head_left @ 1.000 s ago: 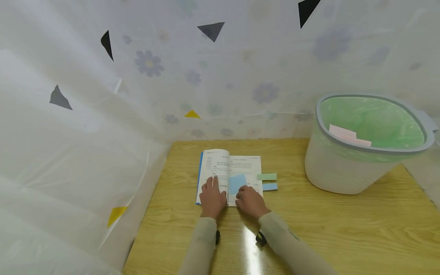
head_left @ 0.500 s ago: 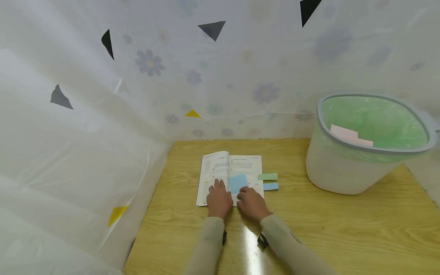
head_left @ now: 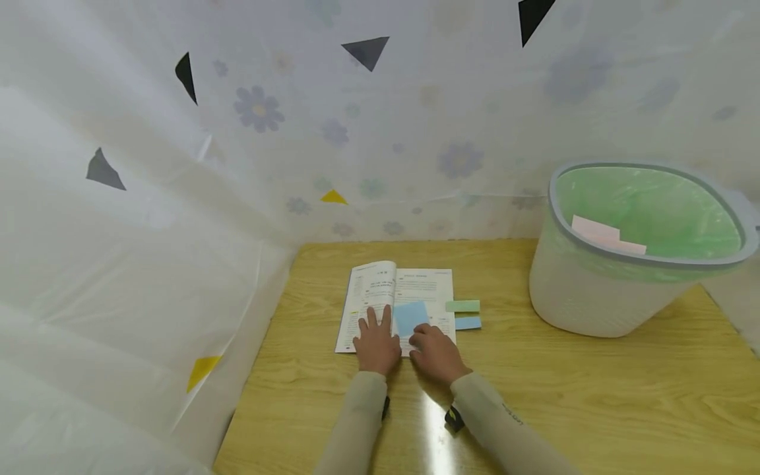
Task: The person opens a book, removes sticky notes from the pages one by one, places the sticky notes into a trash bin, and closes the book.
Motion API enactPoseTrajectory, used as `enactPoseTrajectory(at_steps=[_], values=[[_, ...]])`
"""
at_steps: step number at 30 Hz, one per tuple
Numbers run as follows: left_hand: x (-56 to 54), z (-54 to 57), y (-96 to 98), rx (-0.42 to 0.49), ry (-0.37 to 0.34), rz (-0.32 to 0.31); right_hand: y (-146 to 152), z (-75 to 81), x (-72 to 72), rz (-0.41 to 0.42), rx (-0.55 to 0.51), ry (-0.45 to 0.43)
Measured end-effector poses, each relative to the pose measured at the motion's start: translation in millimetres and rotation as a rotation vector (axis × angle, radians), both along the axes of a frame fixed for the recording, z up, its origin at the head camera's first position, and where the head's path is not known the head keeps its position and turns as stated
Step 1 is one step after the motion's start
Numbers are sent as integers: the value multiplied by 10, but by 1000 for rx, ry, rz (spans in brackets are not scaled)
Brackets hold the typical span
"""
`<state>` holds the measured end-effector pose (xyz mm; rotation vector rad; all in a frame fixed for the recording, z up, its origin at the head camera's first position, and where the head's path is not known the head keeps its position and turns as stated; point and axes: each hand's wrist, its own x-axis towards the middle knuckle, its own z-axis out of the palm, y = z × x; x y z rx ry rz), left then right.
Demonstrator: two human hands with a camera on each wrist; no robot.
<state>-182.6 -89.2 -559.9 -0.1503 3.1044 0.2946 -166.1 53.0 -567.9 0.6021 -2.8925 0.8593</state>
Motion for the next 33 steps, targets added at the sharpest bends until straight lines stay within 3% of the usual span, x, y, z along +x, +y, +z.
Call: enactPoseTrajectory(at_steps=[5,13,21,26,33], values=[[16,11,-44,64,-43,-10,3,-10,-19,4,-35,-13],[31,52,-113,116,-78,-49,18,20,-86,18,-100,-122],[-17,85,-98,154,-94,-53,63,3,-196,-29,-167,-3],[-20,114,-94,156,-92,-48,66,57,-342,-110,-99,-6],[-4,110,-92,179,-123,-50,88,14,-565,-112,24,-98]])
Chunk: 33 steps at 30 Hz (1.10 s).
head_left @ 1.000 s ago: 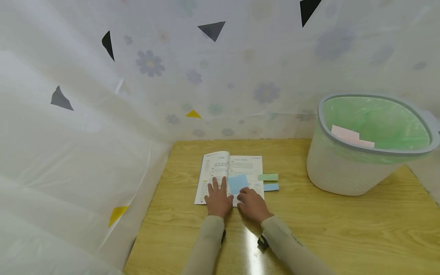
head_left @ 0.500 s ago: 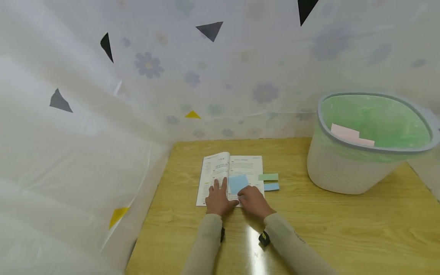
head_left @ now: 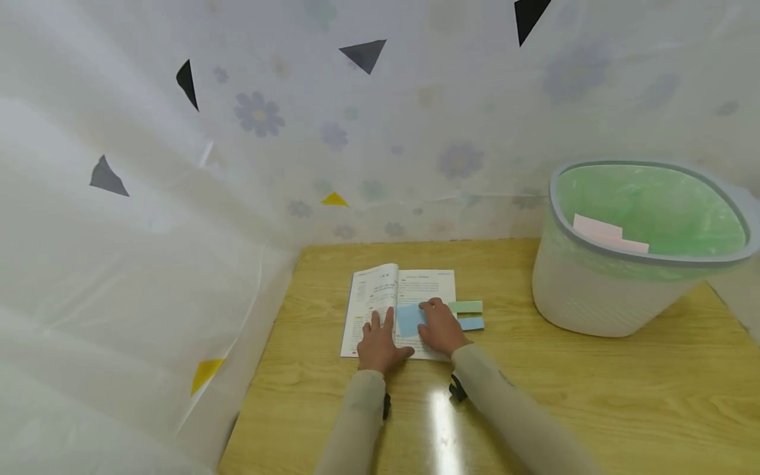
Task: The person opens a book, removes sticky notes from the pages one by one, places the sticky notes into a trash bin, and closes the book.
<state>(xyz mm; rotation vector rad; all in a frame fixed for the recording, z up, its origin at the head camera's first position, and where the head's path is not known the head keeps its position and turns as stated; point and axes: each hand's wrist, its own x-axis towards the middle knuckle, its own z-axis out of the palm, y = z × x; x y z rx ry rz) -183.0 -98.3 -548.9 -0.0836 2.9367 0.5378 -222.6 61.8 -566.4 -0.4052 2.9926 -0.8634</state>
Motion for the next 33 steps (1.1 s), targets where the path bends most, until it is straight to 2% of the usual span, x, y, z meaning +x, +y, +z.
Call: enactPoseTrajectory(at_steps=[8,19,26,33], values=[[-8,-16,-13,-22,5,-9,5,-133,-134,2,16,-69],[-38,-43,-4,-28,20,-7,21,-198,-262,-48,13,-142],[-38,-56,-15,-24,13,-3,-21,-196,-268,-67,15,-199],[-44,-36,-16,-11,29,-11,-22,-158,-266,-71,10,-171]])
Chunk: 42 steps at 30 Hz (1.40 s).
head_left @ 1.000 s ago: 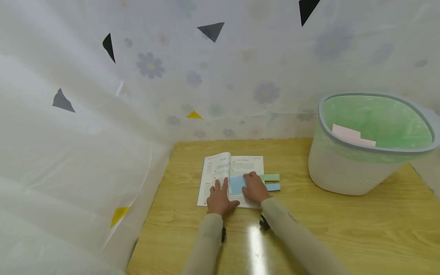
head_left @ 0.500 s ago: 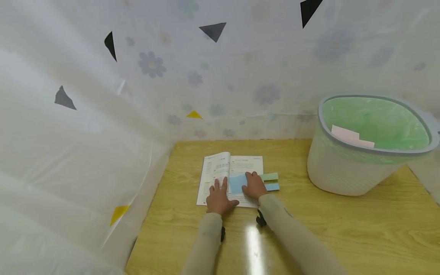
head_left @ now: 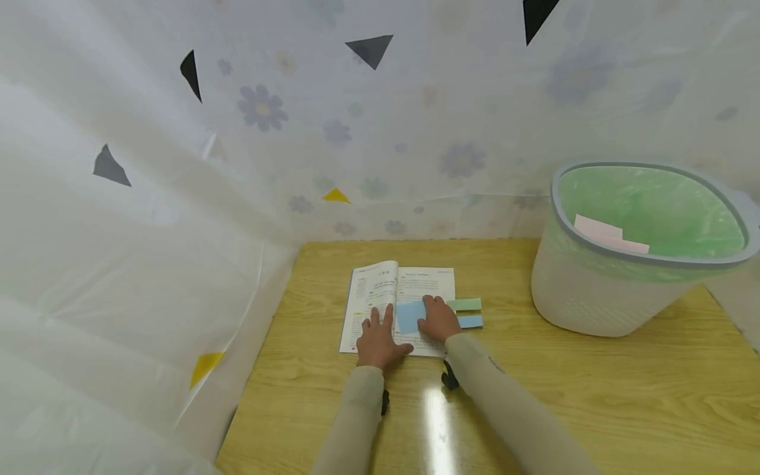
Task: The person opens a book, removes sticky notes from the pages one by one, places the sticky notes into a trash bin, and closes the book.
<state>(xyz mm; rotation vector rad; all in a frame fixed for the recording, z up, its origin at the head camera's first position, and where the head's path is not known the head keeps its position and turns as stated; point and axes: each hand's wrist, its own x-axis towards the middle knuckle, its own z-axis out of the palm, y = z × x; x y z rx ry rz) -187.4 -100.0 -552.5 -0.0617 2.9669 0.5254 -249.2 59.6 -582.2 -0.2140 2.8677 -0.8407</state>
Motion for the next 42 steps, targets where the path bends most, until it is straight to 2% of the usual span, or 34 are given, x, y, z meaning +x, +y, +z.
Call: enactPoseTrajectory(at_steps=[14,23,42], values=[[-4,-22,19,-23,-5,-5,-23,101,84,-102,-96,60],[-13,-22,11,-46,-7,-15,-15,132,104,-123,-109,185],[-20,-1,-15,-34,-14,-17,49,227,45,-152,-160,145]])
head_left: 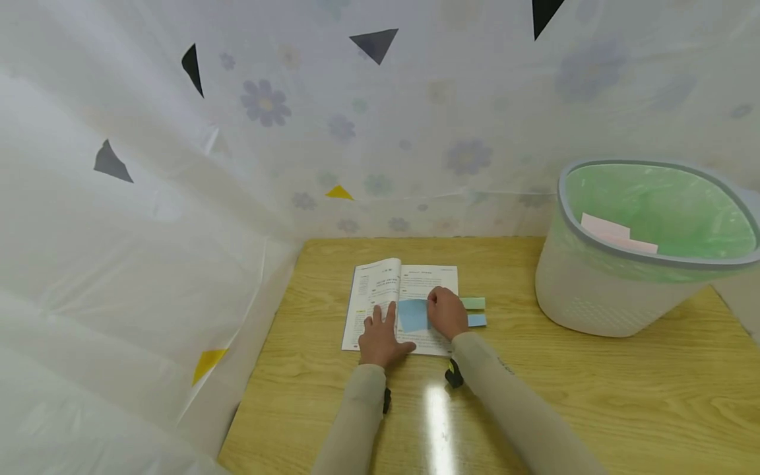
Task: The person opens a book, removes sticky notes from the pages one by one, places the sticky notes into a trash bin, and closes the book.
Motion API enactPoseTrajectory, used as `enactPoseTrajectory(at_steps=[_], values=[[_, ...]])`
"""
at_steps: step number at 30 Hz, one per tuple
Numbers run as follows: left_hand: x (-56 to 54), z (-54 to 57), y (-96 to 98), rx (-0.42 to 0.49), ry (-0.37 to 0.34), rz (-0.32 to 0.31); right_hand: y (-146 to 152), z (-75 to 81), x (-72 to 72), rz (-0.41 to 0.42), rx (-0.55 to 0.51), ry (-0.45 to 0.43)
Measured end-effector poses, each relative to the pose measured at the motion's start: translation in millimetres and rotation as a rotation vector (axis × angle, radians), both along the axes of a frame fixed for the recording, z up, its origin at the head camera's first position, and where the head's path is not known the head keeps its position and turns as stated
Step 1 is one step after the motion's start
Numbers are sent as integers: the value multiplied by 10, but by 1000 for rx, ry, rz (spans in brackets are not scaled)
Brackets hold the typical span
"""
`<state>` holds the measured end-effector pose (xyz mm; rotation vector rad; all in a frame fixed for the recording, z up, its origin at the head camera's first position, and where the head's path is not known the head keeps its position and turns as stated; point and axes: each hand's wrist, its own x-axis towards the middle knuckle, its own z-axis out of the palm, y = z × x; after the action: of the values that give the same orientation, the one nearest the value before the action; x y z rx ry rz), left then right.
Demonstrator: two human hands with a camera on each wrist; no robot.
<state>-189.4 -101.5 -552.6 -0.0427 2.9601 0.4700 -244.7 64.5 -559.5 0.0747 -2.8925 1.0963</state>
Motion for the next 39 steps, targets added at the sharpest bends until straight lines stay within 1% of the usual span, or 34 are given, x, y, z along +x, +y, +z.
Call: enactPoseTrajectory(at_steps=[4,8,13,16,20,22,28,31,34,37,39], values=[[8,22,-2,20,4,2,15,22,7,-15,-28,-10],[15,38,1,21,9,-3,31,48,27,-31,-72,-19],[23,47,6,28,16,-3,52,60,43,-38,-76,-35],[15,51,5,29,11,1,70,72,55,-64,-87,-52],[0,31,-2,17,-1,0,100,90,75,-98,-113,-71],[-2,15,-4,23,-3,-1,112,104,85,-113,-131,-58],[6,13,8,35,-15,3,137,165,110,-125,-153,43],[10,19,10,29,-10,2,153,224,135,-123,-177,83],[10,16,11,22,-7,2,186,317,162,-121,-214,102],[4,9,17,8,-17,9,239,465,204,-102,-263,113],[0,7,27,11,-25,12,293,585,246,-99,-290,137]])
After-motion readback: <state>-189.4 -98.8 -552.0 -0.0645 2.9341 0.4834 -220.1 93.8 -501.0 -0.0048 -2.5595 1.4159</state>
